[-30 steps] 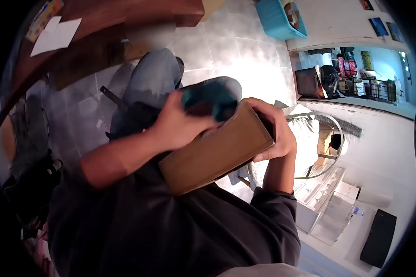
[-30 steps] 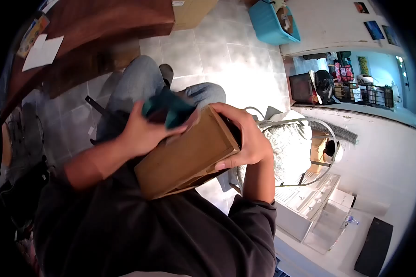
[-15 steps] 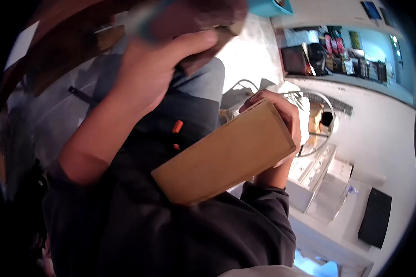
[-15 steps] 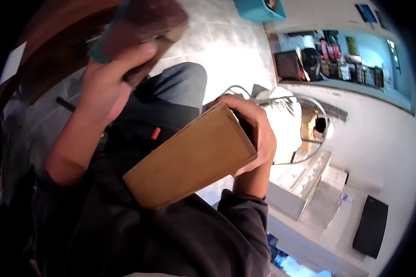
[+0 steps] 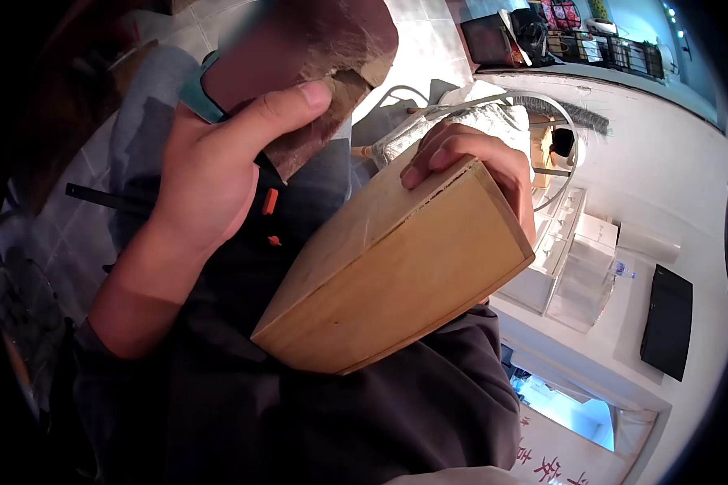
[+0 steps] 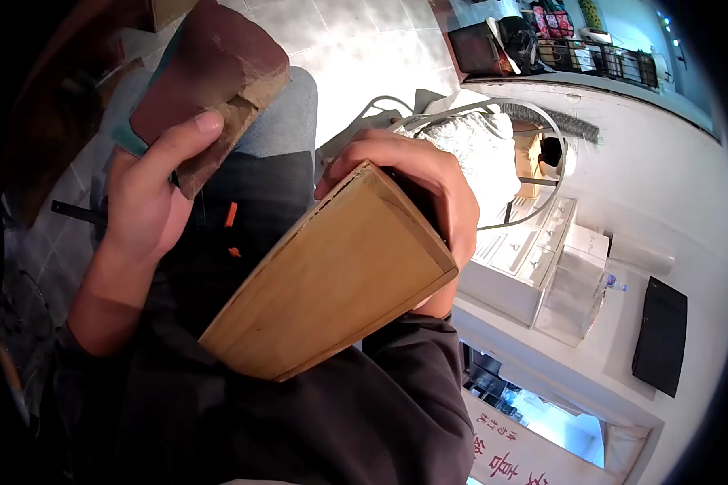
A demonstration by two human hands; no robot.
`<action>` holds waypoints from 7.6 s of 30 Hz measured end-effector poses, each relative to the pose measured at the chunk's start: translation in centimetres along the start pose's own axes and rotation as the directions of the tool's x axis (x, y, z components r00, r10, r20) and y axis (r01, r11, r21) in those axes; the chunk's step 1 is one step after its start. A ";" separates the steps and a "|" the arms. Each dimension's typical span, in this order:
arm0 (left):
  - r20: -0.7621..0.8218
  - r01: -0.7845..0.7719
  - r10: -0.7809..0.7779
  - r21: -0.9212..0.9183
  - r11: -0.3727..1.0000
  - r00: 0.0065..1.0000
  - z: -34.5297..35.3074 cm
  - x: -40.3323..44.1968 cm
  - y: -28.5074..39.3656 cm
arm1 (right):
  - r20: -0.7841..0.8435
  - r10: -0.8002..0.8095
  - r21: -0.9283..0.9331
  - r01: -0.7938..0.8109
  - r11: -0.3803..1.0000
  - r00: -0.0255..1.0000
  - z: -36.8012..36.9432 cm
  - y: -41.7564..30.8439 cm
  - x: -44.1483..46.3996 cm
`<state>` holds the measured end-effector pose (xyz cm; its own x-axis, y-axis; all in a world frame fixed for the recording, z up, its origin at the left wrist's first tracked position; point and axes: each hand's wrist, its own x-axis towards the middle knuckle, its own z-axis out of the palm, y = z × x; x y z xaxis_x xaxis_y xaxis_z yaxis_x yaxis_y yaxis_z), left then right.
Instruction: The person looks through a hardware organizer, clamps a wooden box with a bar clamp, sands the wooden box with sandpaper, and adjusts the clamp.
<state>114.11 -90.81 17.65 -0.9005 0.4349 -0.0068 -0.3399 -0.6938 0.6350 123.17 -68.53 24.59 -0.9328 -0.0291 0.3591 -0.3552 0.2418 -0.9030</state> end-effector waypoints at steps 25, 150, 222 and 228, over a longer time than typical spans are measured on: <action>-0.228 -0.227 0.349 0.432 0.873 0.909 -5.4 6.3 9.4 | -0.206 0.166 0.015 -0.167 0.986 0.964 1.2 -0.3 0.0; 0.232 -0.235 0.114 0.604 0.762 0.966 4.6 11.1 1.0 | -0.017 0.212 -0.009 -0.212 0.977 0.977 1.7 1.1 1.2; -0.380 -0.272 0.441 0.421 0.865 0.813 -11.2 5.1 14.7 | 0.703 0.005 0.159 -0.164 0.974 0.711 -4.9 6.0 5.8; -0.054 -0.292 0.295 -0.386 0.875 0.954 -10.0 3.1 14.5 | 0.706 0.018 0.122 -0.147 0.982 0.708 -4.6 5.3 6.2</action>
<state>103.64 -105.29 19.13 -0.9739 0.1793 0.1390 -0.1390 -0.9558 0.2592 115.75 -62.98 23.11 -0.7099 -0.7006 0.0718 -0.2193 0.1231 -0.9679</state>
